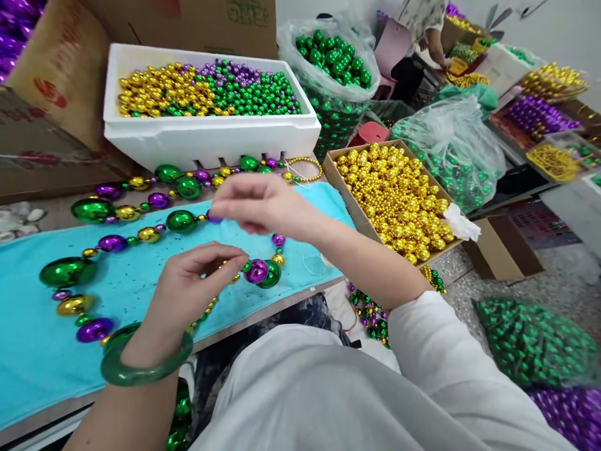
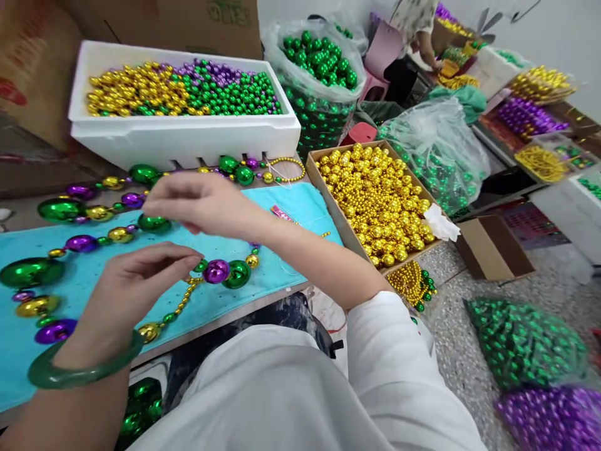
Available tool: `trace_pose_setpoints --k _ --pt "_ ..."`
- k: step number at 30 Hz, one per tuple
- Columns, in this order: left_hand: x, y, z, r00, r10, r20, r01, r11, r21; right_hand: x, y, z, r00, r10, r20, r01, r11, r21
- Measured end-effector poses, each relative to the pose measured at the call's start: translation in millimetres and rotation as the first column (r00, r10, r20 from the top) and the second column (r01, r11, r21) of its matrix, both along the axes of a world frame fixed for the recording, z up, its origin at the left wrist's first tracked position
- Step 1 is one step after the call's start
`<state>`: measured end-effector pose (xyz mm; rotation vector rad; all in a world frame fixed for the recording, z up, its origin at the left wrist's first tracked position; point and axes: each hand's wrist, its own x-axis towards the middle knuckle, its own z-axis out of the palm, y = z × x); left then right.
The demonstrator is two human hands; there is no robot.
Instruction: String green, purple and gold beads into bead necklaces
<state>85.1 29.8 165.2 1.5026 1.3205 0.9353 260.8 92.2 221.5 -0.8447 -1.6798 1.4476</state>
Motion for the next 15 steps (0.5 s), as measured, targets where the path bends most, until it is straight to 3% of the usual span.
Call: trace_pose_setpoints --k 2,4,6,8,11,15 --pt "-1 2 -7.5 0.991 -0.025 -0.132 0.022 0.999 -0.023 31 6 -9.9 0.959 -0.250 0.131 0.235 0.965 0.119" --pt "-5 4 -18.0 0.977 -0.040 -0.212 0.029 0.998 -0.058 66 8 -35.8 0.800 -0.470 0.373 0.381 0.878 0.288" --pt "-10 7 -26.0 0.961 -0.063 -0.269 0.056 0.998 -0.036 95 1 -71.8 0.522 -0.465 0.715 0.348 0.882 0.319" --pt "-15 9 -29.2 0.940 -0.093 -0.329 0.102 0.995 0.011 114 -12 -107.4 0.242 -0.303 0.922 0.304 0.926 0.225" --pt "-19 13 -26.9 0.899 -0.129 -0.419 0.156 0.987 0.032 131 -32 -142.4 0.126 -0.297 0.947 0.353 0.905 0.237" --pt "-20 15 -22.6 0.892 -0.122 -0.436 0.155 0.987 0.042 144 -40 -156.6 0.036 -0.374 0.927 0.473 0.823 0.314"
